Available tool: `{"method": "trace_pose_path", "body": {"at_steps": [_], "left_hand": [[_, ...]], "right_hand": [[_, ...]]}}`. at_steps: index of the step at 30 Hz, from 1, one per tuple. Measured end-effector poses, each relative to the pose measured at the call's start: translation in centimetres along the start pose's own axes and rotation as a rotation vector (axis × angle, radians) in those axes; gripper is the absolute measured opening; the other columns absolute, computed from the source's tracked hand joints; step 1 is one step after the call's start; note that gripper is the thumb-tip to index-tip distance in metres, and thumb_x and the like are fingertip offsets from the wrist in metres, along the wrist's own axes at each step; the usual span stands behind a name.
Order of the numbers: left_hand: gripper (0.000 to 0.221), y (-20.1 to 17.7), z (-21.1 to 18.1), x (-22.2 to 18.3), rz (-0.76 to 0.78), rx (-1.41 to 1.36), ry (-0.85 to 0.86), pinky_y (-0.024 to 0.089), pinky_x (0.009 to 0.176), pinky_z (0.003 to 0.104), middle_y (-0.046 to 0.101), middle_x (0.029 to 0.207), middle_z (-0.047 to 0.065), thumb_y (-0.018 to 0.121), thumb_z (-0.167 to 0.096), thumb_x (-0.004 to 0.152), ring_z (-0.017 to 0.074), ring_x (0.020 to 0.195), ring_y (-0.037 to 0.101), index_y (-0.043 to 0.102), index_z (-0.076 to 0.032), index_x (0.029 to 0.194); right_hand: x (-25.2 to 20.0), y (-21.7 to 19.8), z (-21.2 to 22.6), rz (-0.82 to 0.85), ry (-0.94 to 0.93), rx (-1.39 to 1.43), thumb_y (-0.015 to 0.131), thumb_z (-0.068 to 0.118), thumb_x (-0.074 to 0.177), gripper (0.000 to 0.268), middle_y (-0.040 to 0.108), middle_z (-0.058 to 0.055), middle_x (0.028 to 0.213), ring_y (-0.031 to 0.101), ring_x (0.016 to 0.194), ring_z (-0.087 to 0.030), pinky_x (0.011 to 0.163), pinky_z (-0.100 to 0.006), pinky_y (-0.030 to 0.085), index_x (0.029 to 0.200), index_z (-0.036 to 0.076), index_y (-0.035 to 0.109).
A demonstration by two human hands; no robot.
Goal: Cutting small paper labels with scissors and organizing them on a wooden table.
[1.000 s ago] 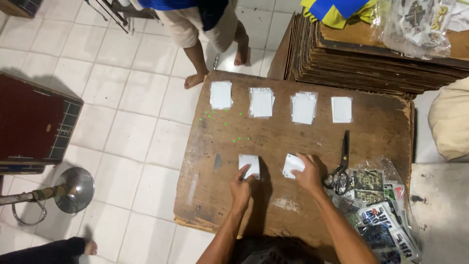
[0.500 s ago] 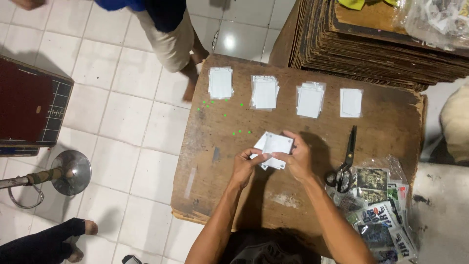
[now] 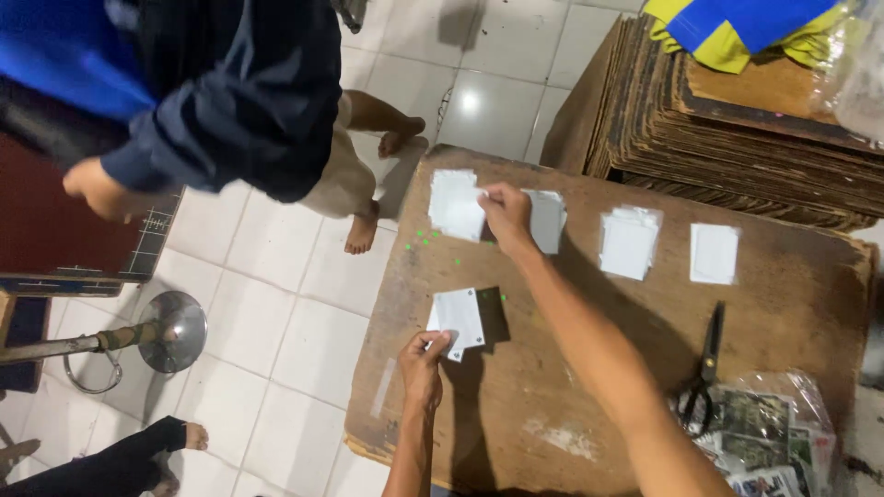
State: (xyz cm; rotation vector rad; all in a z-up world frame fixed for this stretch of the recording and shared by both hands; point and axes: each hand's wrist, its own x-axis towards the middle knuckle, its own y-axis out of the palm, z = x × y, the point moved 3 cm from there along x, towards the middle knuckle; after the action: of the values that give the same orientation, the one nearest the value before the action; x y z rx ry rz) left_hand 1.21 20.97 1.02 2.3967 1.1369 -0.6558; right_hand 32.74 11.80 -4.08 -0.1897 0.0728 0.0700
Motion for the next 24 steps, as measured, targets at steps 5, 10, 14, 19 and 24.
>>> {"method": "trace_pose_path", "body": {"at_steps": [5, 10, 14, 19, 24], "left_hand": [[0.01, -1.1, 0.1, 1.1, -0.026, -0.13, 0.032, 0.056, 0.075, 0.03, 0.076, 0.08, 0.016, 0.081, 0.005, 0.076, 0.0228, 0.075, 0.071, 0.072, -0.001, 0.076], [0.01, 1.1, -1.8, 1.3, -0.012, -0.081, 0.075, 0.051, 0.078, 0.029, 0.065, 0.076, 0.006, 0.083, -0.001, 0.079, 0.0152, 0.072, 0.062, 0.073, -0.001, 0.083], [0.013, 4.5, -0.4, 2.8, 0.081, -0.061, 0.102, 0.053, 0.078, 0.03, 0.063, 0.078, 0.005, 0.086, -0.002, 0.077, 0.0143, 0.075, 0.062, 0.075, -0.002, 0.085], [0.025, 8.3, 2.0, 2.8, 0.192, -0.042, 0.104, 0.059, 0.082, 0.029, 0.078, 0.096, 0.015, 0.082, 0.001, 0.08, 0.021, 0.084, 0.075, 0.077, 0.001, 0.104], [0.045, 11.4, -1.6, 0.9, 0.108, -0.133, 0.027, 0.058, 0.089, 0.04, 0.069, 0.113, 0.021, 0.082, -0.003, 0.081, 0.029, 0.1, 0.07, 0.066, 0.008, 0.122]], "right_hand": [[3.3, 4.0, 0.0, 0.009, 0.077, -0.139, 0.079, 0.013, 0.077, 0.01, 0.076, 0.001, 0.077, 0.069, 0.068, -0.008, 0.062, -0.025, 0.054, 0.087, 0.016, 0.078], [-2.9, 0.6, 0.4, 0.115, -0.078, -0.153, 0.085, 0.028, 0.084, 0.025, 0.072, -0.01, 0.094, 0.07, 0.093, -0.027, 0.086, -0.04, 0.054, 0.1, 0.012, 0.075], [-12.7, -5.2, 4.3, 0.435, 0.335, 0.34, 0.086, 0.006, 0.076, 0.062, 0.064, -0.004, 0.082, 0.063, 0.072, -0.012, 0.066, -0.025, 0.056, 0.133, -0.002, 0.062], [-9.1, -11.9, 7.1, 0.011, 0.146, 0.114, 0.086, -0.002, 0.071, 0.037, 0.07, -0.001, 0.073, 0.061, 0.066, -0.007, 0.064, -0.021, 0.051, 0.105, 0.006, 0.074], [-5.1, -12.8, 3.9, 0.083, 0.237, 0.254, 0.087, 0.002, 0.075, 0.029, 0.069, -0.002, 0.073, 0.063, 0.062, -0.007, 0.058, -0.021, 0.053, 0.099, 0.006, 0.07]]}}
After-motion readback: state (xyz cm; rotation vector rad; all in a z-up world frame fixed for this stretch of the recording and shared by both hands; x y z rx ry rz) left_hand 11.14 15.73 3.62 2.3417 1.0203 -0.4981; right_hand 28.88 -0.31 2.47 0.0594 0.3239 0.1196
